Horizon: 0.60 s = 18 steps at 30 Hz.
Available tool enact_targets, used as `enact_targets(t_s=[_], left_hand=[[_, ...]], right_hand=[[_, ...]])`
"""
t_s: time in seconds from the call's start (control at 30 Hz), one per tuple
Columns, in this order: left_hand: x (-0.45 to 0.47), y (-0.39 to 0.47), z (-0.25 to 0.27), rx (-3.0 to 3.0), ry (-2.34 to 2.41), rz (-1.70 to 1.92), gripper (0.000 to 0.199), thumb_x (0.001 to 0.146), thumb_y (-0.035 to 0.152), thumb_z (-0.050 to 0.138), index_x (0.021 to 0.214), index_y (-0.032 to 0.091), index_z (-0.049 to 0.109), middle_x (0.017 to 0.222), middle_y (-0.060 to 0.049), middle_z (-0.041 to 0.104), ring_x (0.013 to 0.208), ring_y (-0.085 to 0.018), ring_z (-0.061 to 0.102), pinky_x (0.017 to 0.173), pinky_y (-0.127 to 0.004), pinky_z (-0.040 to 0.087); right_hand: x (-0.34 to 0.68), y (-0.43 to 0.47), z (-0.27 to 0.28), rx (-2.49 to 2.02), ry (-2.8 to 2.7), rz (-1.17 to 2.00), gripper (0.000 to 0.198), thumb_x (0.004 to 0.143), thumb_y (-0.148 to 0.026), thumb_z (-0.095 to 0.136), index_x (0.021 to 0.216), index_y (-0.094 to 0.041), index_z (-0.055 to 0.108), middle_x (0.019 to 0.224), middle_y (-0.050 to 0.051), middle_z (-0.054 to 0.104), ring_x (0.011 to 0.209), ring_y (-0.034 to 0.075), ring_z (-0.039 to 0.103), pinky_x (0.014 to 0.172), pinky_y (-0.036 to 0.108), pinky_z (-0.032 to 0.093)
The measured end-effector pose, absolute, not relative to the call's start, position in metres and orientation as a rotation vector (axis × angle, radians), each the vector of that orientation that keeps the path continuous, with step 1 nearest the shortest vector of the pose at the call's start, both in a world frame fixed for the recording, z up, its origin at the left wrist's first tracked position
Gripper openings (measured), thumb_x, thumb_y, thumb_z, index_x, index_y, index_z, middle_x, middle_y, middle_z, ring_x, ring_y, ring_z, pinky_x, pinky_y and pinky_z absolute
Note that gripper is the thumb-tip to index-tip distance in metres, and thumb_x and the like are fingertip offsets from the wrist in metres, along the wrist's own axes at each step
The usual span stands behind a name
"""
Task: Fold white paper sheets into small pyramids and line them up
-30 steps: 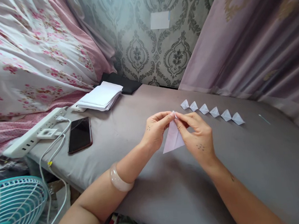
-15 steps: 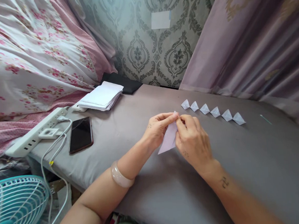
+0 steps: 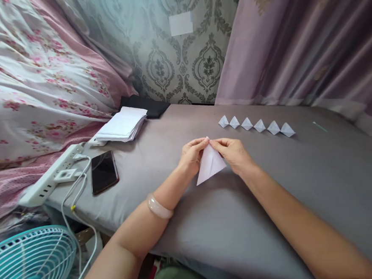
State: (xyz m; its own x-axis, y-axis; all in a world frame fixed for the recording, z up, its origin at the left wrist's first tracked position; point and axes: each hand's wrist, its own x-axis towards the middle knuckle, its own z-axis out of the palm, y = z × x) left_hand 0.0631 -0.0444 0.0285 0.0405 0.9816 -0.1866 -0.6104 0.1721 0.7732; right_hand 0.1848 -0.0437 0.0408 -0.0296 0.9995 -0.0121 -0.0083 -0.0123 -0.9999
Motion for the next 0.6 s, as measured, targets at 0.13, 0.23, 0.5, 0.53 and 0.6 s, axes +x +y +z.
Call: enact_targets(t_s=[0.13,0.23,0.5,0.53,0.6], left_hand=[[0.062,-0.038,0.018,0.649,0.845,1.309,0.027,0.056,0.025,0.085,0.069,0.010,0.067,0.063,-0.003,0.061,0.058,-0.009,0.054,0.061,-0.024,0.043],[0.060,-0.035,0.013,0.709,0.854,1.241,0.028,0.058,0.028,0.084,0.068,0.010,0.066,0.063,-0.003,0.061,0.059,-0.009,0.054,0.062,-0.024,0.042],[0.062,-0.033,0.005,0.731,0.944,1.308,0.028,0.056,0.026,0.085,0.065,0.011,0.064,0.060,-0.002,0.060,0.056,-0.009,0.054,0.062,-0.026,0.042],[0.062,-0.034,0.005,0.729,0.947,1.305,0.027,0.056,0.026,0.085,0.065,0.011,0.064,0.060,-0.002,0.059,0.056,-0.009,0.054,0.061,-0.026,0.042],[0.062,-0.034,0.005,0.719,0.947,1.297,0.027,0.056,0.026,0.085,0.065,0.011,0.064,0.059,-0.002,0.059,0.056,-0.010,0.054,0.061,-0.026,0.043]], right_hand=[[0.187,-0.037,0.030,-1.222,-1.227,1.232,0.035,0.058,-0.048,0.078,0.069,-0.015,0.069,0.068,0.004,0.070,0.056,0.012,0.058,0.053,0.025,0.045],[0.192,-0.035,0.026,-1.241,-1.237,1.235,0.033,0.057,-0.045,0.079,0.066,-0.015,0.068,0.064,0.003,0.069,0.053,0.011,0.056,0.051,0.024,0.043],[0.202,-0.030,0.015,-1.250,-1.203,1.501,0.031,0.058,-0.041,0.081,0.072,-0.016,0.070,0.068,0.005,0.071,0.055,0.013,0.060,0.052,0.025,0.046],[0.202,-0.030,0.014,-1.255,-1.195,1.499,0.030,0.058,-0.040,0.082,0.072,-0.016,0.071,0.067,0.005,0.071,0.055,0.013,0.060,0.052,0.025,0.047],[0.201,-0.030,0.013,-1.259,-1.193,1.478,0.029,0.059,-0.039,0.081,0.073,-0.015,0.071,0.067,0.005,0.071,0.055,0.013,0.060,0.052,0.025,0.047]])
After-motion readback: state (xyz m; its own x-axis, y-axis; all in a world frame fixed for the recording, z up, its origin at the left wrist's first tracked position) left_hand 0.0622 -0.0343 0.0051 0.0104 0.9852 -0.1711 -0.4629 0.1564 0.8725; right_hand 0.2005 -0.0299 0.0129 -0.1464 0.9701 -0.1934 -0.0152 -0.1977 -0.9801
